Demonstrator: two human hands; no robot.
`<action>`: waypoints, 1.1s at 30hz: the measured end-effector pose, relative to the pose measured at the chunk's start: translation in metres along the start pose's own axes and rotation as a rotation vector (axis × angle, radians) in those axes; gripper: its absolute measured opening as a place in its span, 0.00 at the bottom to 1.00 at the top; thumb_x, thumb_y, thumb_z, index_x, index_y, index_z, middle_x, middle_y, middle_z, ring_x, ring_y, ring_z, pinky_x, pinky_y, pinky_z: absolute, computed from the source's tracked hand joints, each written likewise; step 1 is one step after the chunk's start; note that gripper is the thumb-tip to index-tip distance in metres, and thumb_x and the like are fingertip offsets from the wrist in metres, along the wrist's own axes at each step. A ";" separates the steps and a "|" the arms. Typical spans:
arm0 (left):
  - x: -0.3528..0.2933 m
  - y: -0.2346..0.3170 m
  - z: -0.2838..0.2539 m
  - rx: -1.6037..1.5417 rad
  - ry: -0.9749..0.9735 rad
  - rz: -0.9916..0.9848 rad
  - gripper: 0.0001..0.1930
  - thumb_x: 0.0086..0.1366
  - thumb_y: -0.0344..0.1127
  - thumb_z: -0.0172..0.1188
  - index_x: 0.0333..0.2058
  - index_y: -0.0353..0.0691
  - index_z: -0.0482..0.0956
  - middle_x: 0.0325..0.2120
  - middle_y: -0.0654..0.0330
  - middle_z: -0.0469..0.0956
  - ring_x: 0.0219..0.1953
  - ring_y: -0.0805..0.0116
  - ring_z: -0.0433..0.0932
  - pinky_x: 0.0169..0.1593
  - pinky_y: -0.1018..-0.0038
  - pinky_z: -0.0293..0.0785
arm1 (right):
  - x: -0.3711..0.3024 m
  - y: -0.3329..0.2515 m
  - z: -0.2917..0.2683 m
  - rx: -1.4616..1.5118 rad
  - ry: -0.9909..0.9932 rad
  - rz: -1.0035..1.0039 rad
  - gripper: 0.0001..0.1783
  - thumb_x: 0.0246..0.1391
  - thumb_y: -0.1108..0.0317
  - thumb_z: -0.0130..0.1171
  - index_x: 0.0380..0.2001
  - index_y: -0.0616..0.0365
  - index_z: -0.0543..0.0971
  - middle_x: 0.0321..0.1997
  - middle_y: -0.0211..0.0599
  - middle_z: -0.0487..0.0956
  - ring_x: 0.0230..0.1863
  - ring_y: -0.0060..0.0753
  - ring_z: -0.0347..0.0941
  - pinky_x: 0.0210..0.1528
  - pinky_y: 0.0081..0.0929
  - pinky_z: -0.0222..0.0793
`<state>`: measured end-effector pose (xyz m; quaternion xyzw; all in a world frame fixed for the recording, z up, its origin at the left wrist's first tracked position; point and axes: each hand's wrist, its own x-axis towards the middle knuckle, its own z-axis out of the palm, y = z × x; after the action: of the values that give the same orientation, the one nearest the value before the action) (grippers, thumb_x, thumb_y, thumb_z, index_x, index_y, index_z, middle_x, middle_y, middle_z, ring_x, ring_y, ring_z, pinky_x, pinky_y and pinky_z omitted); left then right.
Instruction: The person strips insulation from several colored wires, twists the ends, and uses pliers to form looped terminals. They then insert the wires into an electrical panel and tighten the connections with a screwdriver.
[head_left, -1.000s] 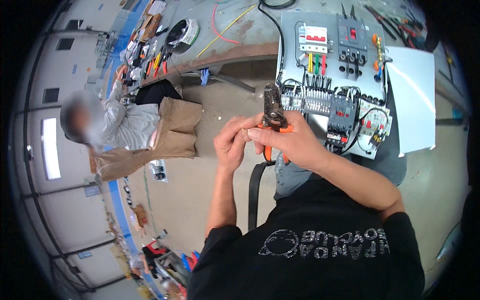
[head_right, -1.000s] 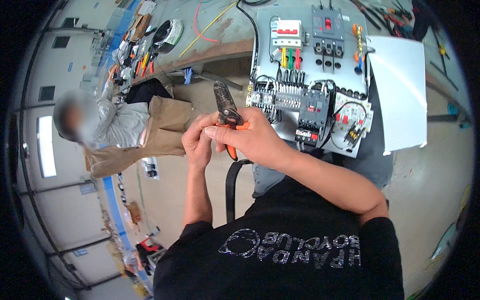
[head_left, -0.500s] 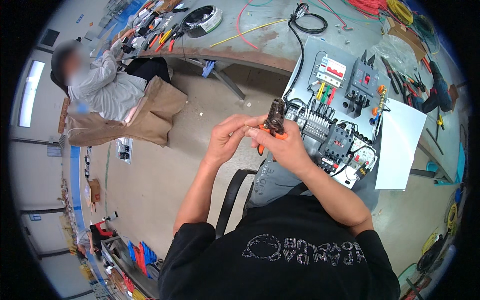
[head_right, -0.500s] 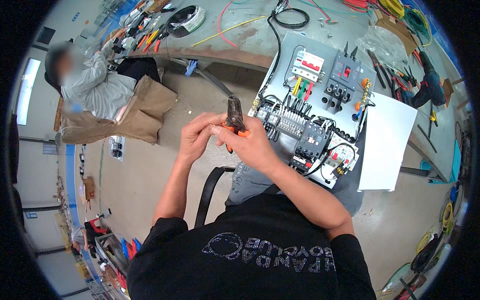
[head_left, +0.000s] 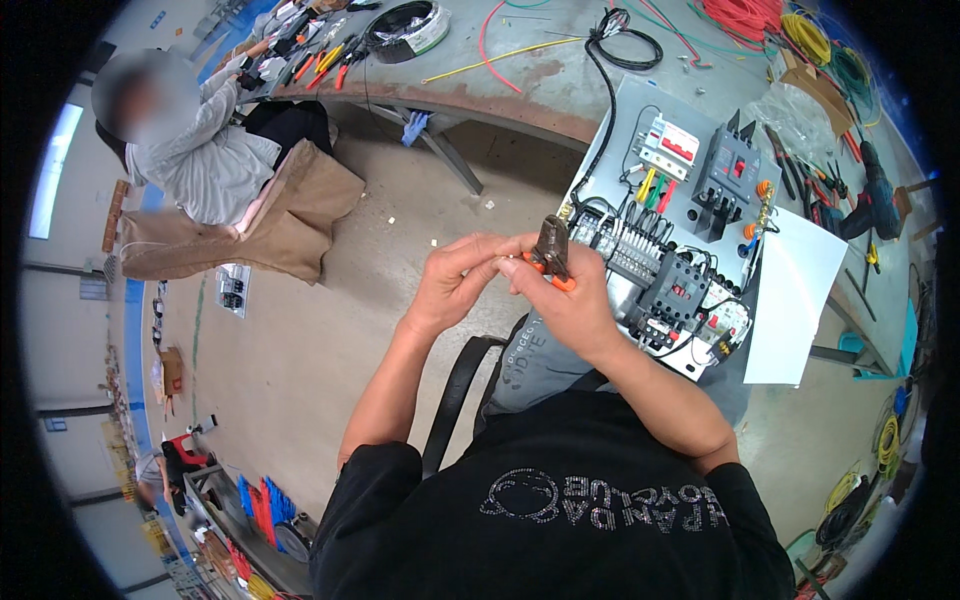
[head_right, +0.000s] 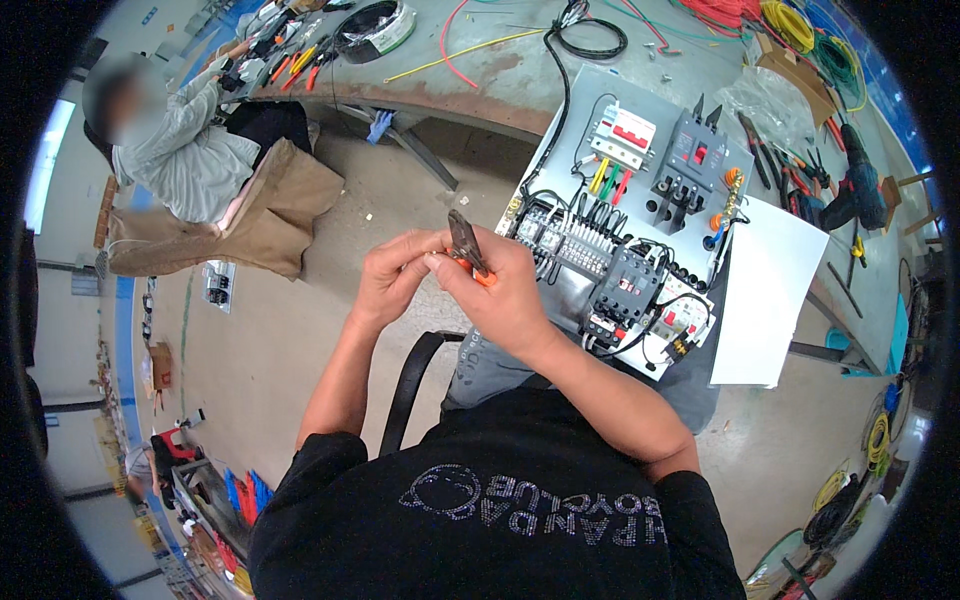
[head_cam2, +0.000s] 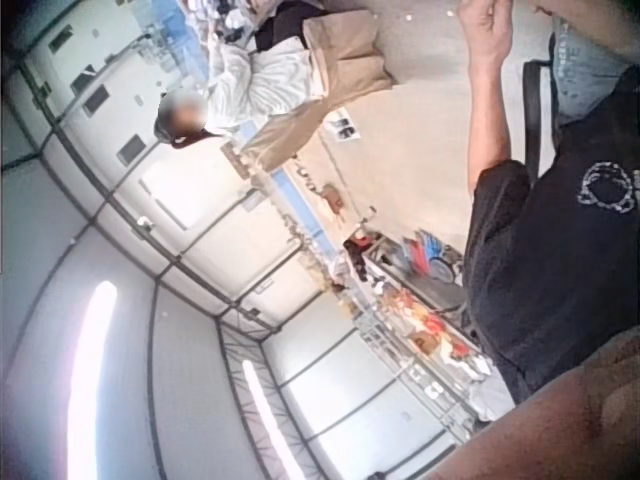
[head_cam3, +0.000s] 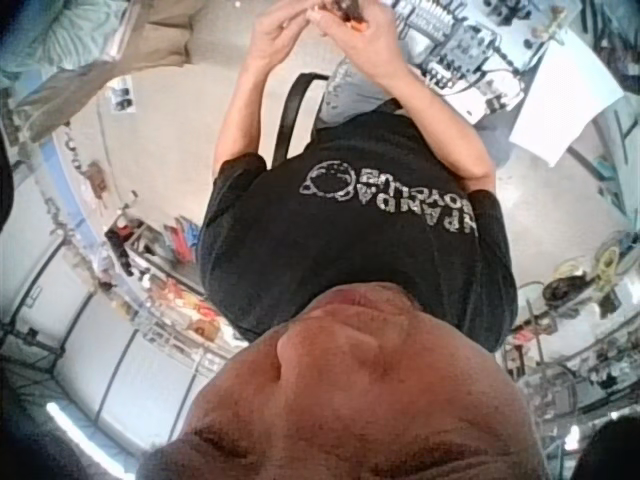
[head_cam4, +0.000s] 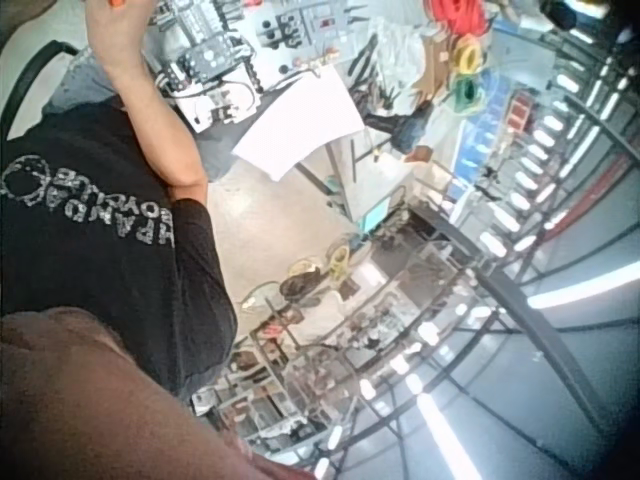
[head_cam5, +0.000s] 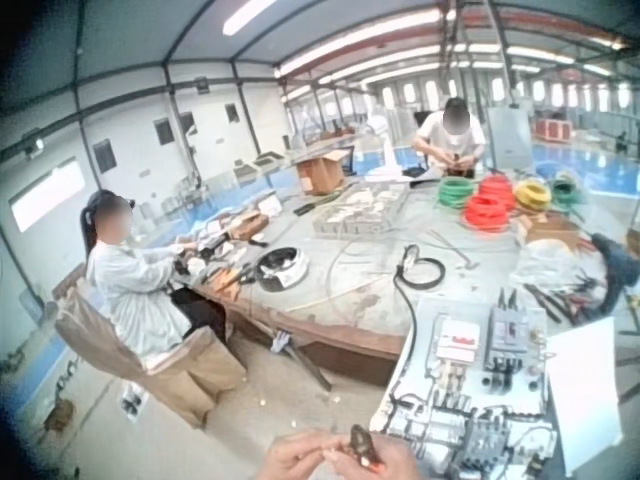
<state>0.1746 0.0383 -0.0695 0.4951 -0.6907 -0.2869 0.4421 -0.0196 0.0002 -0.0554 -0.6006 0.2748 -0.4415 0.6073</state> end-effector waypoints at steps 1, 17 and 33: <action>0.000 0.002 0.000 -0.016 -0.005 -0.011 0.13 0.71 0.26 0.62 0.52 0.39 0.86 0.42 0.55 0.87 0.43 0.59 0.85 0.47 0.68 0.79 | 0.000 0.000 0.000 0.003 0.004 -0.005 0.06 0.62 0.71 0.65 0.40 0.62 0.83 0.26 0.27 0.78 0.28 0.17 0.72 0.31 0.22 0.67; 0.002 0.004 0.007 -0.030 -0.008 0.017 0.12 0.69 0.27 0.61 0.49 0.37 0.87 0.40 0.56 0.88 0.42 0.62 0.86 0.48 0.69 0.78 | -0.008 -0.007 -0.003 0.102 0.034 0.052 0.08 0.61 0.72 0.67 0.43 0.61 0.86 0.31 0.28 0.82 0.31 0.17 0.76 0.34 0.21 0.71; 0.004 0.009 0.007 -0.057 0.104 0.058 0.15 0.66 0.18 0.59 0.48 0.37 0.87 0.40 0.56 0.88 0.40 0.64 0.86 0.46 0.71 0.80 | -0.002 -0.017 0.000 0.072 -0.022 0.084 0.10 0.61 0.69 0.69 0.40 0.64 0.83 0.30 0.26 0.74 0.32 0.18 0.70 0.34 0.22 0.66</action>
<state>0.1639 0.0376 -0.0643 0.4763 -0.6724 -0.2675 0.4995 -0.0239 0.0044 -0.0395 -0.5713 0.2770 -0.4184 0.6495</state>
